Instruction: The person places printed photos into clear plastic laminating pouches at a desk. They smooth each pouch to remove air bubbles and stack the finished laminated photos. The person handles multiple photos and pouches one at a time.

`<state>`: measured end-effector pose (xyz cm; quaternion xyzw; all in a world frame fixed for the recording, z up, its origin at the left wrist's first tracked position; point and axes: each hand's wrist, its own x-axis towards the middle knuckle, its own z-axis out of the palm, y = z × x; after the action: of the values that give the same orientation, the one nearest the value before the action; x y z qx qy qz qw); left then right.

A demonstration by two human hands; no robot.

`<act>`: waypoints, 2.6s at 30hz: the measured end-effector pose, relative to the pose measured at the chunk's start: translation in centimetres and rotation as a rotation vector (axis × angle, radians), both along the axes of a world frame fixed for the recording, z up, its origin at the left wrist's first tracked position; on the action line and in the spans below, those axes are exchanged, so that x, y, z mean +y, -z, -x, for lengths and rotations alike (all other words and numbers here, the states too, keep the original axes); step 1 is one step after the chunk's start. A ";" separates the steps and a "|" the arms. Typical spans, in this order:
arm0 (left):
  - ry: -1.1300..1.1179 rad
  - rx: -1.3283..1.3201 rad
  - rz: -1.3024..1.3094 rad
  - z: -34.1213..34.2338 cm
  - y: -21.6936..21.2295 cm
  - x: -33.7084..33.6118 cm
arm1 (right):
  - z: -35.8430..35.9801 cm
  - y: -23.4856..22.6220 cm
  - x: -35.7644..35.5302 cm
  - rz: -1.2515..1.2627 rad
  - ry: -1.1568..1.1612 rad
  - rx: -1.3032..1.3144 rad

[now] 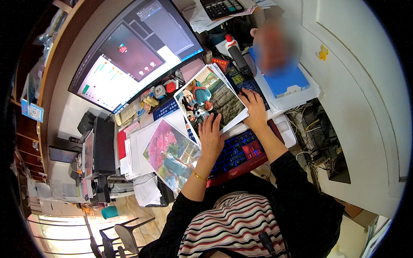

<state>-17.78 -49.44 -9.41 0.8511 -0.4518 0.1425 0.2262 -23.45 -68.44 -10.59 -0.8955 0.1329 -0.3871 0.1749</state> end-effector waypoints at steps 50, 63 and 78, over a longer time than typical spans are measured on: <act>-0.043 -0.061 0.034 -0.1 1.0 0.0 | -0.1 -0.3 0.3 -0.020 -0.031 -0.028; -0.058 -0.073 0.031 -0.2 1.4 0.3 | -0.4 0.3 0.3 0.001 -0.031 -0.032; 0.753 1.301 0.772 8.7 -19.0 4.3 | -0.6 0.5 0.4 0.000 -0.085 -0.050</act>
<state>-26.53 -45.18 9.55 0.4191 -0.4046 -0.3165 0.7486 -22.85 -67.99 -11.06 -0.8903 0.0901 -0.4017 0.1948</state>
